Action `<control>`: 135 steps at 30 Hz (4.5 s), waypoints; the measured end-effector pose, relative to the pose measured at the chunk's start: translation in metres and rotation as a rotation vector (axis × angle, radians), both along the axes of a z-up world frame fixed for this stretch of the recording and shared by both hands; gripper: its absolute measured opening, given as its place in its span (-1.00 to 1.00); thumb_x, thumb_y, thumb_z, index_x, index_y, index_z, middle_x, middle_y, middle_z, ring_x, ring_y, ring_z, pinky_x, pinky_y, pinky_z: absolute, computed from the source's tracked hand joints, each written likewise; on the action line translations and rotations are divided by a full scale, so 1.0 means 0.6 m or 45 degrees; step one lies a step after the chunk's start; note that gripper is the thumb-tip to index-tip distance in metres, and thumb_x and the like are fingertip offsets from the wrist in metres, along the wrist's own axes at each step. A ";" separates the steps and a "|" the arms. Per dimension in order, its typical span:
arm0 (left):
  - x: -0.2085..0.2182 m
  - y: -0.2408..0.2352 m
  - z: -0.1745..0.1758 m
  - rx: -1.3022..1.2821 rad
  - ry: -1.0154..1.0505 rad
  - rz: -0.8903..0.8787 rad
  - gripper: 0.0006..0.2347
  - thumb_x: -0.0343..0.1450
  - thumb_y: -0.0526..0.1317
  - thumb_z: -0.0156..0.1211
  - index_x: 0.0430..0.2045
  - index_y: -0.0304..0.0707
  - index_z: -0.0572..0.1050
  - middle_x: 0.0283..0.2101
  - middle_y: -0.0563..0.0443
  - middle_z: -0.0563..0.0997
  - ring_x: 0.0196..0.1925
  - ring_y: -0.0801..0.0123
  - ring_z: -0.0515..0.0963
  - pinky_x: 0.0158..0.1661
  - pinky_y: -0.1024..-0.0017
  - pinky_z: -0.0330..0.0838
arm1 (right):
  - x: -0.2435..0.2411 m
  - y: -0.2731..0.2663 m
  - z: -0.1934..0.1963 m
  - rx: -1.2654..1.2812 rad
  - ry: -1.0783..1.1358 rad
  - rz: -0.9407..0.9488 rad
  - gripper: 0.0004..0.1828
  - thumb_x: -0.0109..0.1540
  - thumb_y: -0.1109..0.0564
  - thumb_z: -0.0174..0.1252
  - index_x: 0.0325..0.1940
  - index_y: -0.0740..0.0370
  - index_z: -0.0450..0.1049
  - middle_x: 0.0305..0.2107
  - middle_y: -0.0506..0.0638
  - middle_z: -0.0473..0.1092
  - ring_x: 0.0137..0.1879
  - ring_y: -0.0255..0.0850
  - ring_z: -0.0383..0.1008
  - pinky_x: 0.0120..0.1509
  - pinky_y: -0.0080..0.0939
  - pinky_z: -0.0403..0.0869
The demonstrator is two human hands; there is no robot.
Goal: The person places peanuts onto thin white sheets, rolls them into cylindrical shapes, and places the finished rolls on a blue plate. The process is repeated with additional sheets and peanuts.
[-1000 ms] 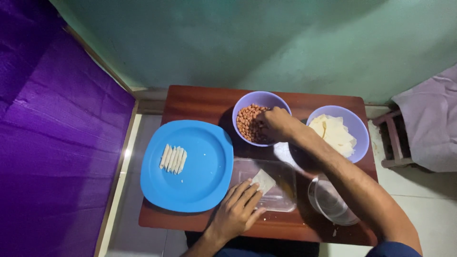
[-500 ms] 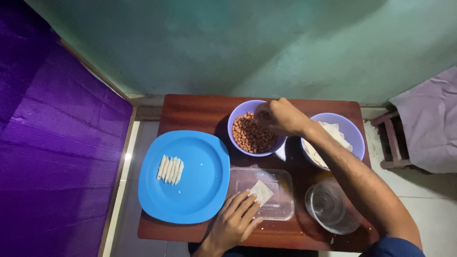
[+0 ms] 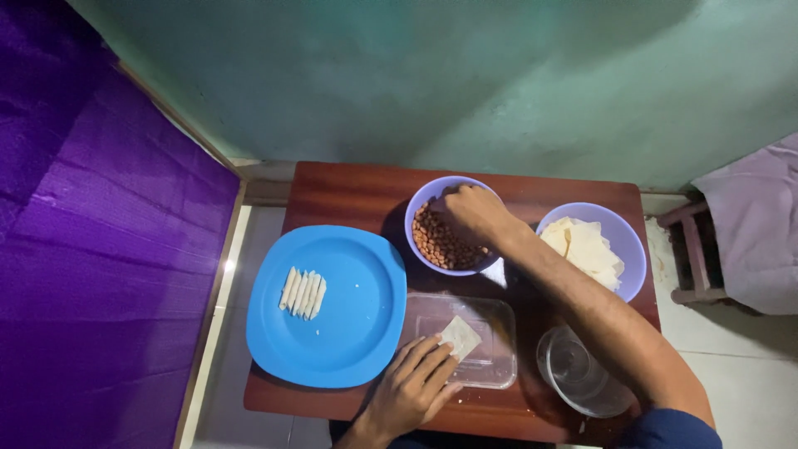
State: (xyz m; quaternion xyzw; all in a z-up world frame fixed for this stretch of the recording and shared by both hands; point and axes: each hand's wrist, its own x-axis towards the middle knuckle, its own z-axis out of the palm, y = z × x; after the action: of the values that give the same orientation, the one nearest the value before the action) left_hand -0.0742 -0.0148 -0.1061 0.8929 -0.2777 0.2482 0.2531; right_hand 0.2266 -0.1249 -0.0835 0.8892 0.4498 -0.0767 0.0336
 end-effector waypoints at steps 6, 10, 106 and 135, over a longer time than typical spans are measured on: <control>0.000 -0.003 -0.004 -0.004 0.027 0.010 -0.75 0.45 -0.21 0.37 -0.11 -0.41 0.58 0.01 -0.23 0.60 0.13 -0.09 0.55 0.08 0.03 0.47 | 0.006 0.004 -0.016 -0.017 -0.062 0.025 -0.77 0.25 0.14 0.03 -0.25 0.23 0.61 -0.35 0.14 0.57 -0.30 0.12 0.61 -0.30 0.16 0.52; -0.002 -0.005 -0.005 -0.022 0.016 0.016 -0.77 0.45 -0.22 0.36 -0.11 -0.39 0.59 0.02 -0.22 0.60 0.13 -0.08 0.56 0.10 0.03 0.46 | 0.004 0.012 -0.026 -0.020 -0.051 -0.012 -0.74 0.26 0.18 0.01 -0.27 0.40 0.57 -0.29 0.22 0.56 -0.25 0.14 0.62 -0.29 0.15 0.57; 0.001 -0.015 -0.035 0.168 0.079 0.125 -0.59 0.34 -0.24 0.40 0.04 -0.42 0.50 0.15 -0.24 0.55 0.26 -0.07 0.48 0.21 0.06 0.38 | -0.396 -0.163 -0.074 0.772 0.127 -0.414 -0.50 0.11 0.00 0.41 0.08 0.12 0.48 -0.33 0.09 0.46 -0.26 0.06 0.49 -0.21 0.02 0.44; -0.014 -0.016 0.018 0.017 -0.337 0.053 -0.89 0.44 -0.48 0.18 -0.32 -0.37 0.65 -0.36 -0.05 0.60 -0.23 0.16 0.59 -0.26 0.27 0.43 | -0.451 -0.317 -0.013 0.147 0.069 -0.976 -0.66 0.39 -0.24 -0.19 0.01 0.00 0.25 -0.17 0.06 0.51 0.09 0.07 0.34 0.04 0.20 0.27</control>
State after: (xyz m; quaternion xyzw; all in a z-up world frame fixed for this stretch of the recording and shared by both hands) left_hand -0.0825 -0.0242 -0.0952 0.8595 -0.2919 0.3673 0.2029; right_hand -0.0437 -0.3149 -0.0913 0.9909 0.0892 -0.0818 -0.0596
